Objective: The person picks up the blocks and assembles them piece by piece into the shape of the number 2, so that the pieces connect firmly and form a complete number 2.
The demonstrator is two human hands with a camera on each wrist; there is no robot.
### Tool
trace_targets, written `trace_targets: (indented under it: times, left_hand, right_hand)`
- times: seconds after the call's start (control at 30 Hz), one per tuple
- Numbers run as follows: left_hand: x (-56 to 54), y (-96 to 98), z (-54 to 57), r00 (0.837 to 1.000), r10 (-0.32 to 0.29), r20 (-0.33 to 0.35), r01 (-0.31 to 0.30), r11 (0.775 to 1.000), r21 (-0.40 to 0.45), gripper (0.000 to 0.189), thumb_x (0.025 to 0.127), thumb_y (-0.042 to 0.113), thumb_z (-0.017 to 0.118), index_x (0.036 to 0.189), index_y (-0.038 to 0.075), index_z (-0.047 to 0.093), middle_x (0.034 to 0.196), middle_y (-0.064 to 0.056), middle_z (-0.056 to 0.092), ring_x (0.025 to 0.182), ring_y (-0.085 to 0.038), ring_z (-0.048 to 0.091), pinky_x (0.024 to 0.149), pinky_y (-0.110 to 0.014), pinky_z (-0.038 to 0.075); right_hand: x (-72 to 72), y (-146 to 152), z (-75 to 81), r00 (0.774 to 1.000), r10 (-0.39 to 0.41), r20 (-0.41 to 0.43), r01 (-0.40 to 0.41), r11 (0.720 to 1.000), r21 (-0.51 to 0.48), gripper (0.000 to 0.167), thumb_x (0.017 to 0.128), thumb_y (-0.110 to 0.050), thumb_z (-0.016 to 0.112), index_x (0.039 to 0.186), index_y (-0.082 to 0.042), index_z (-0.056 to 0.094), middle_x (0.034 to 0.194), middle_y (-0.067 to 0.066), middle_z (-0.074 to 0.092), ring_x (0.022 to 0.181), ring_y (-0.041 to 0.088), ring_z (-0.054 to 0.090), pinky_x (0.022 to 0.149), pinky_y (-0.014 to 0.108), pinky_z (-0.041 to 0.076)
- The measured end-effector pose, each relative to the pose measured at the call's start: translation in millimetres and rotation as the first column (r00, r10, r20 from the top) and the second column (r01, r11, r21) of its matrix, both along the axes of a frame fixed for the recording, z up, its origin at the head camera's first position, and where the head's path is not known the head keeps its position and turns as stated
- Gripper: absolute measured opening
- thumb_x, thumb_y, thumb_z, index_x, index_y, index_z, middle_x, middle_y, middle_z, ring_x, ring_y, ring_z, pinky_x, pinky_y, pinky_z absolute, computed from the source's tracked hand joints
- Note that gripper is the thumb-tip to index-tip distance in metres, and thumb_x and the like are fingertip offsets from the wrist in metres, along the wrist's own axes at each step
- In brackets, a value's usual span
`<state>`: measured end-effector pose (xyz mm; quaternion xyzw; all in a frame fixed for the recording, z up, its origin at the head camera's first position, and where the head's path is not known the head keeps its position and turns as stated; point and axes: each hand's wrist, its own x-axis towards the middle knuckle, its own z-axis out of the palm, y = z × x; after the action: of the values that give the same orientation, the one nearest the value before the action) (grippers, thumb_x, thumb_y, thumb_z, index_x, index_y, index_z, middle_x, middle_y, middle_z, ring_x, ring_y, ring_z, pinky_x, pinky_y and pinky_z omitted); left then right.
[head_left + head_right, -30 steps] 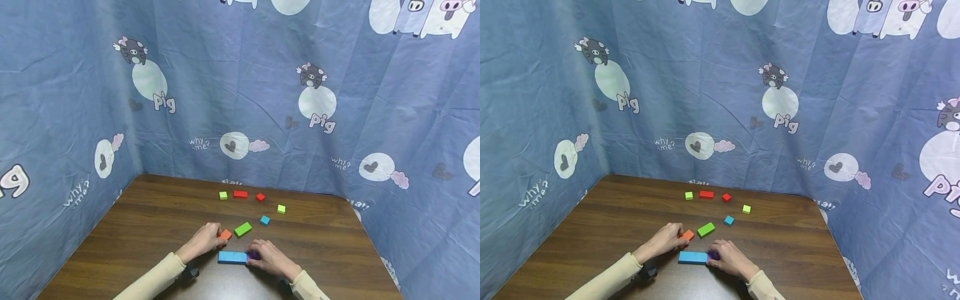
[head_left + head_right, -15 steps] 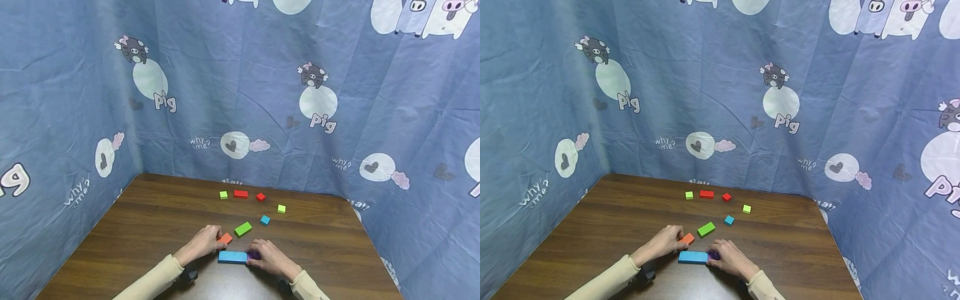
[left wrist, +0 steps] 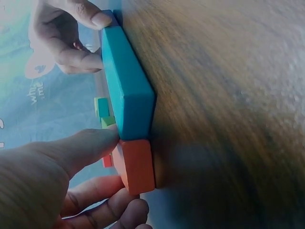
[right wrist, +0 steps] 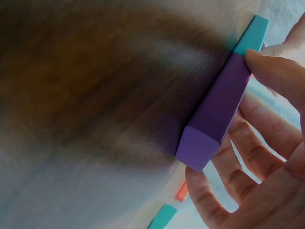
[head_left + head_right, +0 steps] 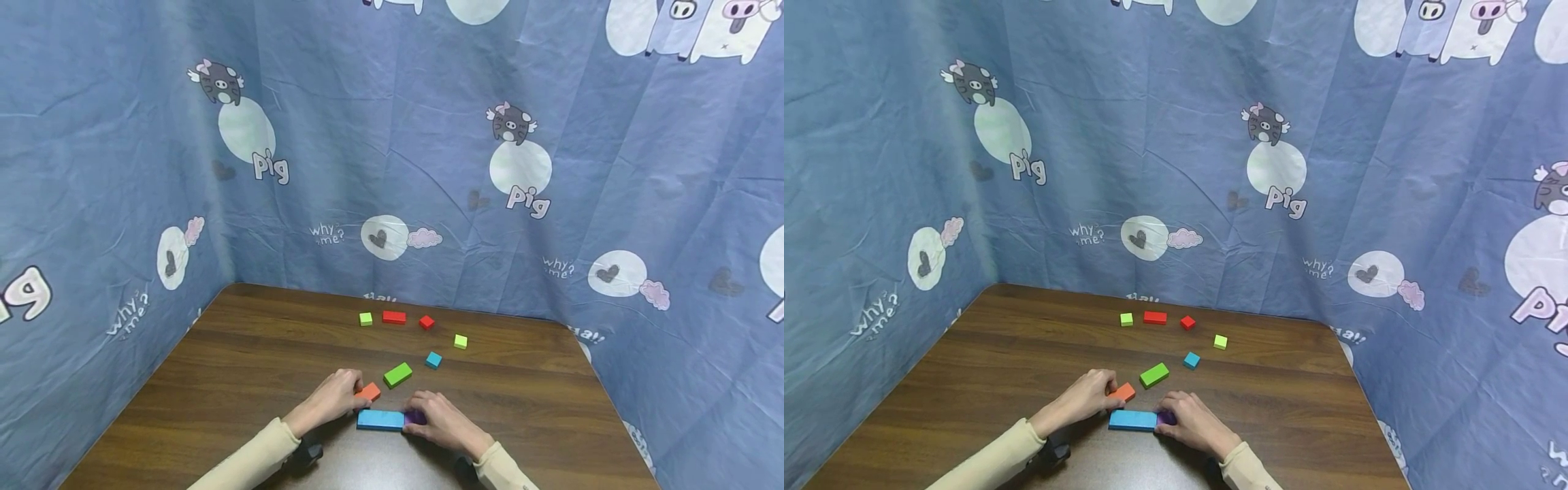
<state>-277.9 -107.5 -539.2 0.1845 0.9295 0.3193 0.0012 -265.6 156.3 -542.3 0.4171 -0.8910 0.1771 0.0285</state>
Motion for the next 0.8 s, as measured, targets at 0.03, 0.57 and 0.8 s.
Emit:
trace_targets:
  times: [0.03,0.57,0.8]
  left_hand:
    - [-0.1,0.2,-0.5,1.0,0.001,0.004,-0.001,1.0,0.004,0.028,0.078,0.025,0.079,0.077,0.008,0.057,0.064,0.005,0.05,0.048,-0.004,0.046,0.044,-0.022,0.035]
    - [-3.0,3.4,-3.3,1.0,0.024,0.013,-0.024,1.0,0.02,0.027,0.078,0.025,0.079,0.077,0.007,0.059,0.062,0.006,0.051,0.048,-0.003,0.046,0.043,-0.022,0.036]
    - [-2.6,4.2,-3.0,0.998,0.051,0.019,-0.052,0.999,0.014,0.029,0.077,0.025,0.08,0.075,0.008,0.057,0.062,0.006,0.049,0.049,-0.004,0.045,0.045,-0.021,0.034]
  right_hand:
    - [0.3,0.1,-0.3,1.0,0.001,0.0,-0.001,1.0,-0.001,0.026,0.088,-0.033,0.07,0.108,-0.017,0.068,0.101,-0.008,0.065,0.094,0.003,0.057,0.083,0.03,0.047]
    - [-0.9,0.5,-1.3,1.0,0.002,-0.002,-0.002,1.0,-0.007,0.024,0.089,-0.033,0.069,0.106,-0.017,0.069,0.101,-0.008,0.065,0.094,0.004,0.058,0.082,0.029,0.047]
    - [-0.6,0.7,-0.1,1.0,-0.005,-0.009,0.005,1.0,0.012,0.027,0.088,-0.036,0.069,0.108,-0.018,0.068,0.102,-0.007,0.066,0.094,0.003,0.057,0.083,0.03,0.047]
